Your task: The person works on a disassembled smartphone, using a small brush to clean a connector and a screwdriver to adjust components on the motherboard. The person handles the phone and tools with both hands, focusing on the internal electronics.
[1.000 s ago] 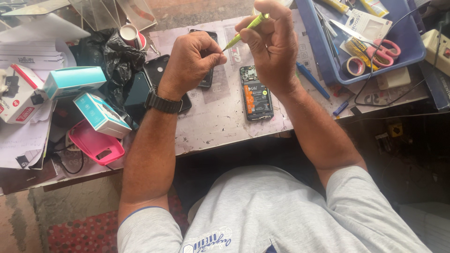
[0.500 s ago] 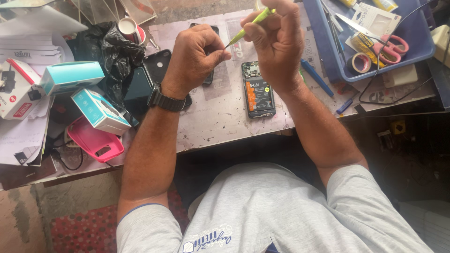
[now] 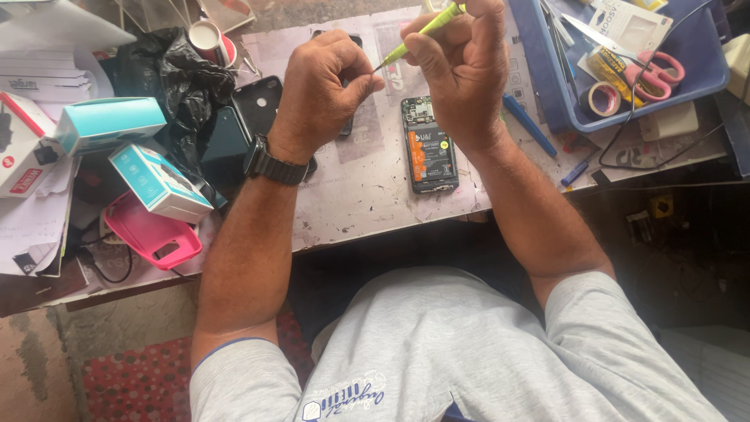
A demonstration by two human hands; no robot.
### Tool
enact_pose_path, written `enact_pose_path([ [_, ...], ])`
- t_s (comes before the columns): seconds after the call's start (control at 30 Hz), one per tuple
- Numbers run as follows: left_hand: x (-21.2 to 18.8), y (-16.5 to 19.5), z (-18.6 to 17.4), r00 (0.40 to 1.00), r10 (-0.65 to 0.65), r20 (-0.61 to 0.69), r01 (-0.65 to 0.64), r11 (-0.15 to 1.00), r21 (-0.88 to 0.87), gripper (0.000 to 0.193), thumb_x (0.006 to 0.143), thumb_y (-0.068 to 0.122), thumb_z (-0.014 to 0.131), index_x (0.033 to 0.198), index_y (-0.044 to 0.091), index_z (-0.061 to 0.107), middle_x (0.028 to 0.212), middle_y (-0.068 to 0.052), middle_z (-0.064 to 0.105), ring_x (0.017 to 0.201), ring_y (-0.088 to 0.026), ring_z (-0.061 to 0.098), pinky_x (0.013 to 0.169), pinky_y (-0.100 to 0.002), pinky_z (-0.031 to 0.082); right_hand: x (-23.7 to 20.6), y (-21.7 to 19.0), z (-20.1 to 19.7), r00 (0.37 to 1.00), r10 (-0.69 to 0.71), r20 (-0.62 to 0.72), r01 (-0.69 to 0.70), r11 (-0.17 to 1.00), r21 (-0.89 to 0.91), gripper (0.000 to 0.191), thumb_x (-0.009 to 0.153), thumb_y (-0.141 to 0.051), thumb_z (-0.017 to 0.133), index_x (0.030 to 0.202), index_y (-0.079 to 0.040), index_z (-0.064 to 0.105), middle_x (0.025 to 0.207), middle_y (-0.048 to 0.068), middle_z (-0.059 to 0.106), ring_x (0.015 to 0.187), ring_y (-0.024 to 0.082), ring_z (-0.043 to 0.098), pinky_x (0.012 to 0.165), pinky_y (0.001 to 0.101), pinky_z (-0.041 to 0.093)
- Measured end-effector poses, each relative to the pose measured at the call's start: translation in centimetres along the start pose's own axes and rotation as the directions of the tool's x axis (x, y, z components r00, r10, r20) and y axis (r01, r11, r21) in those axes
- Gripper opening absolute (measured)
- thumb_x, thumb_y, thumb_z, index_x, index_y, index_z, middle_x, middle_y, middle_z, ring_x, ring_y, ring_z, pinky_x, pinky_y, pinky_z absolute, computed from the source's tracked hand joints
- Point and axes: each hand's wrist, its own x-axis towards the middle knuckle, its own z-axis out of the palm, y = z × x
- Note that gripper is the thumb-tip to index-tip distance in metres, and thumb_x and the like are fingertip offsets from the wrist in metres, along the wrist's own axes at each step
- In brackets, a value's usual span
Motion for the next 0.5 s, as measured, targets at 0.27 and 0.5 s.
enact_pose_path([
  [0.27, -0.5, -1.0, 0.4, 0.995, 0.099, 0.027, -0.1, 0.993, 0.063, 0.028, 0.086, 0.016, 0.096, 0.096, 0.003, 0.073, 0.087, -0.006, 0.066, 0.073, -0.015, 0.06, 0.063, -0.03, 0.05, -0.2, -0.2, -0.6, 0.998, -0.064, -0.019, 0.062, 0.993, -0.097, 0.027, 0.116, -0.005, 0.069, 0.132, -0.005, 0.047, 0.102, 0.011, 0.075, 0.091, 0.017, 0.078, 0.079, 0.0258, 0.065],
  [0.5, -0.8, -1.1, 0.6, 0.981, 0.185, 0.064, -0.194, 0.965, 0.176, 0.033, 0.079, 0.011, 0.093, 0.102, 0.001, 0.072, 0.086, -0.009, 0.069, 0.074, -0.018, 0.067, 0.063, -0.03, 0.053, -1.7, -2.0, -2.0, 0.998, -0.037, -0.042, 0.033, 0.995, -0.095, 0.025, 0.112, -0.002, 0.069, 0.125, 0.0, 0.049, 0.102, 0.013, 0.071, 0.088, 0.017, 0.073, 0.079, 0.0262, 0.062],
])
